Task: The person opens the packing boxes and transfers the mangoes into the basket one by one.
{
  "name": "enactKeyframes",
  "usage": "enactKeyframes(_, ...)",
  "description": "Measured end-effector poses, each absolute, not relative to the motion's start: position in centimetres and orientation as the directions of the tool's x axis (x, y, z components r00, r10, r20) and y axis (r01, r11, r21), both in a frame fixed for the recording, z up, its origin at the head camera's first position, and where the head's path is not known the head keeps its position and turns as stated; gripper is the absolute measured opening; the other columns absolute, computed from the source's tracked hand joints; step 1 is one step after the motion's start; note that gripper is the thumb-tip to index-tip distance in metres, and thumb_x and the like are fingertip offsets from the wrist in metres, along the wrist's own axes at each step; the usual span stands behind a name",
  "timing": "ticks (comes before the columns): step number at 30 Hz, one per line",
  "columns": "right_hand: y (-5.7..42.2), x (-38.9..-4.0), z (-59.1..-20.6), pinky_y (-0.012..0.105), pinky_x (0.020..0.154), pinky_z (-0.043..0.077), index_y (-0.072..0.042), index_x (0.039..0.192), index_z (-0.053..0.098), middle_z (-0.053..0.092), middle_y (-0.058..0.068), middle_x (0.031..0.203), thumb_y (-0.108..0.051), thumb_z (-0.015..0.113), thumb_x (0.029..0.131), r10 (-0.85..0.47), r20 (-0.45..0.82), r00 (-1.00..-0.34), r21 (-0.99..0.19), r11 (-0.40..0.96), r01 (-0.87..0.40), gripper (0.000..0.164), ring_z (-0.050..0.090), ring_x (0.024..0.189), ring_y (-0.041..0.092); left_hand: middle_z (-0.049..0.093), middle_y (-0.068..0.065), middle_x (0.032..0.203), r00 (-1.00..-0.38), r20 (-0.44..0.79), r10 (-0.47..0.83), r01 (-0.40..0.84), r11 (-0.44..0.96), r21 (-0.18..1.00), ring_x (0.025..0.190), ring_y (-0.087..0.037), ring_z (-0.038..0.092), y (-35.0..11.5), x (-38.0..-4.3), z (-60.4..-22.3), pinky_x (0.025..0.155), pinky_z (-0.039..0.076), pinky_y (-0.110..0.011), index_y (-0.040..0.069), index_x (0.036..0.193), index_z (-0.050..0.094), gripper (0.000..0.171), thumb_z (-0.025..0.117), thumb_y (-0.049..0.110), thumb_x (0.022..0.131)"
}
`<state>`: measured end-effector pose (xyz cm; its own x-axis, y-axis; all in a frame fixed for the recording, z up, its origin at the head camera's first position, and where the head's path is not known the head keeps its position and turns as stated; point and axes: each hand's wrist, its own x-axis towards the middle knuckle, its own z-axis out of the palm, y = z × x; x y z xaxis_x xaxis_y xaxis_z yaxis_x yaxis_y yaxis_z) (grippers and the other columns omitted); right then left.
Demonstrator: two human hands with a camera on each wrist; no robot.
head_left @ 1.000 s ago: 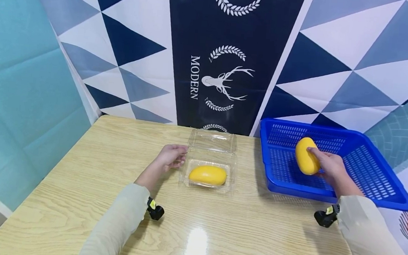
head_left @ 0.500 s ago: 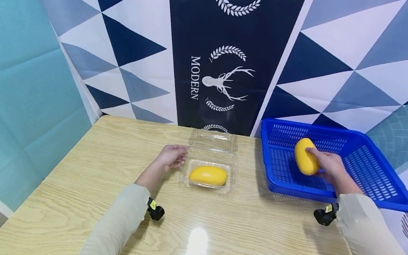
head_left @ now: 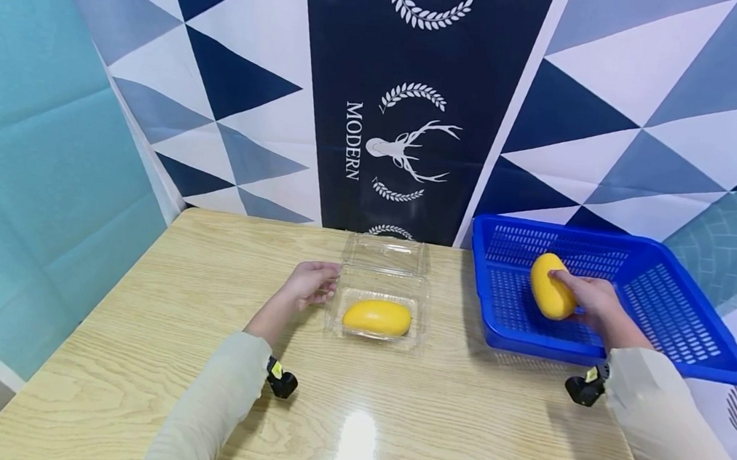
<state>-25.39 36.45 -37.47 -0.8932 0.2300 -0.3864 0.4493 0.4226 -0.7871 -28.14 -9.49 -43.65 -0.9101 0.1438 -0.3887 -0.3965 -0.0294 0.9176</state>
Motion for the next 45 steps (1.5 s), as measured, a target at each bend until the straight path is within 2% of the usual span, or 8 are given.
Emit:
enactKeyframes(13,36.63,-25.5,-37.74,0.058,0.1,0.043,0.013,0.142,0.021,0.03,0.032,0.138,-0.059,0.043,0.089,0.224,-0.399,-0.889,-0.773,0.439,0.457,0.092,0.039,0.119,0.039,0.054,-0.006,0.09,-0.913,-0.384,0.14,-0.392,-0.039,0.919,0.064,-0.008,0.052,-9.44,-27.85,-43.69,0.053,0.05,-0.015,-0.001,0.128,0.052,0.037,0.052,0.008,0.092)
enactKeyframes(19,36.67,-25.66,-37.83,0.052,0.094,0.05,0.015,0.14,0.023,0.036,0.03,0.13,-0.056,0.044,0.088,0.201,-0.395,-0.896,-0.747,0.497,0.441,0.091,0.045,0.111,0.035,0.053,-0.006,0.092,-0.911,-0.389,0.138,-0.399,-0.046,0.916,0.063,-0.007,0.052,-9.47,-27.8,-43.63,0.053,0.049,-0.014,-0.001,0.128,0.052,0.037,0.053,0.008,0.092)
enactKeyframes(26,36.71,-25.76,-37.74,0.049,0.09,0.053,0.017,0.139,0.023,0.038,0.03,0.127,-0.058,0.044,0.088,0.195,-0.438,-0.878,-0.703,0.534,0.469,0.092,0.045,0.11,0.036,0.053,-0.006,0.092,-0.911,-0.389,0.135,-0.397,-0.043,0.917,0.063,-0.007,0.052,-9.46,-27.82,-43.61,0.052,0.049,-0.014,-0.001,0.128,0.052,0.037,0.052,0.008,0.092)
enactKeyframes(31,36.75,-25.82,-37.85,0.046,0.085,0.055,0.015,0.136,0.029,0.04,0.029,0.124,-0.057,0.047,0.087,0.192,-0.429,-0.883,-0.696,0.553,0.458,0.09,0.049,0.104,0.033,0.053,-0.007,0.095,-0.911,-0.387,0.139,-0.396,-0.041,0.917,0.063,-0.007,0.052,-9.44,-27.96,-43.62,0.053,0.049,-0.014,-0.001,0.128,0.052,0.037,0.052,0.009,0.093)
enactKeyframes(40,37.0,-25.8,-37.81,0.049,0.092,0.051,0.017,0.139,0.02,0.03,0.034,0.136,-0.063,0.049,0.082,0.177,-0.486,-0.856,-0.659,0.569,0.492,0.103,0.043,0.115,0.038,0.053,-0.006,0.094,-0.91,-0.391,0.135,-0.4,-0.041,0.916,0.064,-0.007,0.053,-9.37,-28.13,-43.65,0.053,0.049,-0.014,0.0,0.127,0.053,0.036,0.052,0.008,0.092)
enactKeyframes(45,36.94,-25.81,-37.76,0.049,0.091,0.052,0.017,0.139,0.021,0.032,0.033,0.134,-0.065,0.05,0.081,0.175,-0.497,-0.85,-0.65,0.574,0.498,0.104,0.044,0.113,0.038,0.053,-0.003,0.089,-0.912,-0.388,0.134,-0.396,-0.037,0.917,0.063,-0.007,0.052,-9.38,-28.15,-43.54,0.053,0.049,-0.014,0.0,0.127,0.053,0.036,0.053,0.008,0.092)
